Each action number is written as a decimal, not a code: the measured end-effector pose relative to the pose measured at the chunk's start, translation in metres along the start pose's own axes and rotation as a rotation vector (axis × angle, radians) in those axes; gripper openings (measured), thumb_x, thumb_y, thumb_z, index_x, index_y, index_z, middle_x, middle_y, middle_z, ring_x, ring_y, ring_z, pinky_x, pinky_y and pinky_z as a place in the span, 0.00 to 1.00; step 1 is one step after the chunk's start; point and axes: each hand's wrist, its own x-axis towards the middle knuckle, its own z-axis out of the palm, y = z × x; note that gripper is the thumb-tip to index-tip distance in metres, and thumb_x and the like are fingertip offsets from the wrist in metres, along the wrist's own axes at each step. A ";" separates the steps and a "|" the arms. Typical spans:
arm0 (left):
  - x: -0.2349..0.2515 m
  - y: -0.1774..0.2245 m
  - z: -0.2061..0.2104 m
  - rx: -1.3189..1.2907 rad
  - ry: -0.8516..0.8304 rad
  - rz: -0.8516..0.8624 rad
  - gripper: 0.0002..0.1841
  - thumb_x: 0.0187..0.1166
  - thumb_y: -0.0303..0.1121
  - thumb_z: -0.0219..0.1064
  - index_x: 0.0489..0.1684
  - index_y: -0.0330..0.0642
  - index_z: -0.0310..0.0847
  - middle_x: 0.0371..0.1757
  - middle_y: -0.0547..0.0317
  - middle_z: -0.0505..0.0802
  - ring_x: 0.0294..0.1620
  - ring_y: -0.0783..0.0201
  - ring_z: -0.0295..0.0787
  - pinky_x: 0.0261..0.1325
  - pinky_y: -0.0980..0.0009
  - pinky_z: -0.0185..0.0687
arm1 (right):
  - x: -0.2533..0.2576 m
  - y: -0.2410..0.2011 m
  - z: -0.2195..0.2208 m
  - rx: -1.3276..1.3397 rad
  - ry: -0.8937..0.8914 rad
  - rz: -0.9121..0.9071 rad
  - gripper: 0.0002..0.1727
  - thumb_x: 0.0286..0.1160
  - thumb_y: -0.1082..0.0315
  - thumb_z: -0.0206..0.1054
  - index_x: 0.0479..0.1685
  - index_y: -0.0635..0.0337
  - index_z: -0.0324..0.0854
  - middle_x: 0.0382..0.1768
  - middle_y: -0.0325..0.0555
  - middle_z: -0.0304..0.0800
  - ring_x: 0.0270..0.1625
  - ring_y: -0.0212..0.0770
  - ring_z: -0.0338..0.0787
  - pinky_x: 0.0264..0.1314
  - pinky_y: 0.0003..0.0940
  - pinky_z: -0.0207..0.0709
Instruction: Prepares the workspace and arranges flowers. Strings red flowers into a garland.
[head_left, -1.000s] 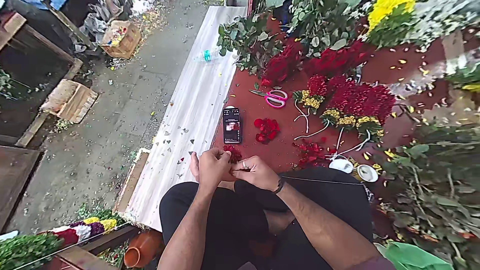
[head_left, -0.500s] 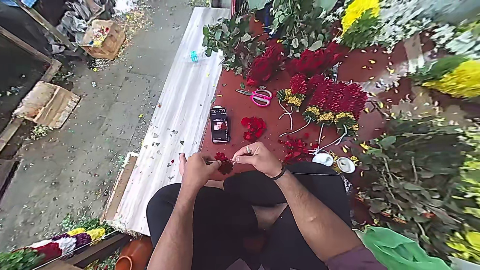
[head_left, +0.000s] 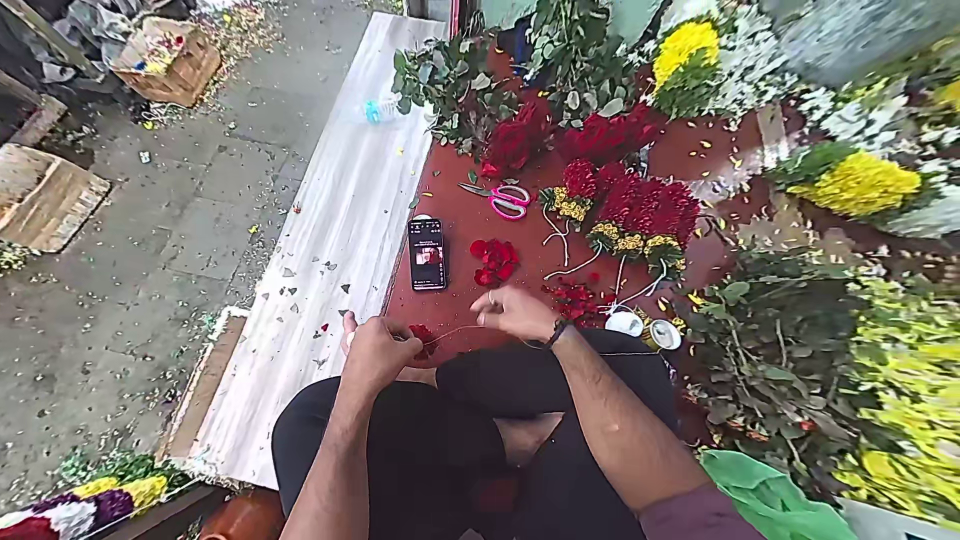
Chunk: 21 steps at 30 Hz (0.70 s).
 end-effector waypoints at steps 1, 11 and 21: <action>0.000 0.000 0.001 -0.018 -0.017 0.001 0.07 0.63 0.45 0.78 0.27 0.55 0.94 0.28 0.67 0.94 0.32 0.66 0.91 0.41 0.50 0.86 | 0.016 0.011 -0.007 -0.122 0.132 0.094 0.14 0.74 0.64 0.72 0.57 0.52 0.91 0.42 0.46 0.96 0.45 0.47 0.94 0.52 0.58 0.87; 0.002 0.006 0.005 -0.038 -0.035 -0.039 0.08 0.65 0.46 0.77 0.26 0.56 0.92 0.26 0.67 0.93 0.30 0.66 0.89 0.39 0.51 0.85 | 0.088 0.063 -0.007 -0.255 0.619 0.287 0.07 0.71 0.62 0.71 0.43 0.47 0.93 0.50 0.46 0.90 0.55 0.52 0.90 0.52 0.63 0.82; -0.003 0.018 0.010 -0.636 -0.131 0.011 0.16 0.74 0.37 0.78 0.53 0.36 0.89 0.36 0.57 0.96 0.36 0.67 0.90 0.47 0.68 0.86 | -0.031 -0.049 0.058 -0.055 0.881 -0.379 0.06 0.75 0.66 0.70 0.44 0.52 0.93 0.50 0.39 0.92 0.56 0.37 0.89 0.58 0.43 0.86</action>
